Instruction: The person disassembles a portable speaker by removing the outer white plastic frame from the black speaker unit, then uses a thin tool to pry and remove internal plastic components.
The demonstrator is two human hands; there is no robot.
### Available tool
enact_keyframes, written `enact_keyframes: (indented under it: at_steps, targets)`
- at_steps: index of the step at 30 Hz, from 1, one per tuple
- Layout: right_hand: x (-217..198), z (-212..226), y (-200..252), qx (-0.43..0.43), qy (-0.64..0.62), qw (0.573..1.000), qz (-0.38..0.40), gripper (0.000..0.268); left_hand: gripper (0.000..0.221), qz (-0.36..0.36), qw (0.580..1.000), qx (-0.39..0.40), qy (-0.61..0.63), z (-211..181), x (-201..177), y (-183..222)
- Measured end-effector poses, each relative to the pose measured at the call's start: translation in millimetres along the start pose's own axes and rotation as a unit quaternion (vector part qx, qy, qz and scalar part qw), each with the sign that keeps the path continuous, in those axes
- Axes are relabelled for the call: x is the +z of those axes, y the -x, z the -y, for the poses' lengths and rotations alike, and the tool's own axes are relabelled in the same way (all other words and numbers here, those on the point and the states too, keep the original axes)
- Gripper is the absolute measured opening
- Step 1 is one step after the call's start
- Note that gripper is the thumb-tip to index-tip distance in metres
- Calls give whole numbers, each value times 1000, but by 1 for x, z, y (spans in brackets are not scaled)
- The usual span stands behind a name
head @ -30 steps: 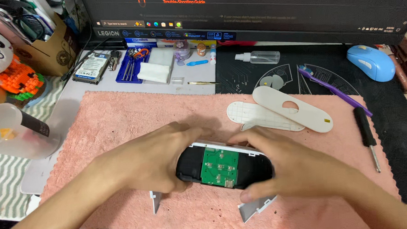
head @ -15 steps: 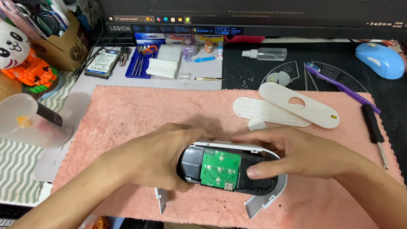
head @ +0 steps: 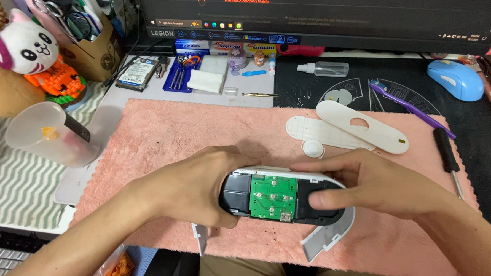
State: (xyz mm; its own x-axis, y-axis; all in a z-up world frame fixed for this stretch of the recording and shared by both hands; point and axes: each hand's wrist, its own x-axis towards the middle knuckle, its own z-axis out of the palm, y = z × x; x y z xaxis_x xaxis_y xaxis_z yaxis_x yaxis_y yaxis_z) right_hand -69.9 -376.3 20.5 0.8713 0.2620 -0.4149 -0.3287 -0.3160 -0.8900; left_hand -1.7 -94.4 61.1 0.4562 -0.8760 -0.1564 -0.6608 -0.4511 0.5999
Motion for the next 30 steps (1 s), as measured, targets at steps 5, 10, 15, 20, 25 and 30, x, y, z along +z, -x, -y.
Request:
enact_keyframes:
  at_steps: [5, 10, 15, 20, 25, 30]
  targets:
    - [1, 14, 11, -76, 79, 993, 34, 90, 26, 5, 995, -100, -12, -10, -1, 5]
    - [15, 30, 28, -133, 170, 976, -15, 97, 27, 9, 993, -116, -33, -6, 3, 7]
    - [28, 23, 21, -162, 337, 926, -47, 93, 27, 1, 993, -110, -31, -9, 5, 6]
    - [27, 44, 11, -34, 404, 914, 2, 63, 52, 59, 982, -177, -10, -18, -6, 2]
    - [17, 60, 7, 91, 359, 929, 28, 41, 51, 120, 934, -236, 241, 12, -27, -5]
    - [-13, 16, -4, -9, -66, 982, 176, 74, 116, 188, 704, -44, 684, 55, -30, -1]
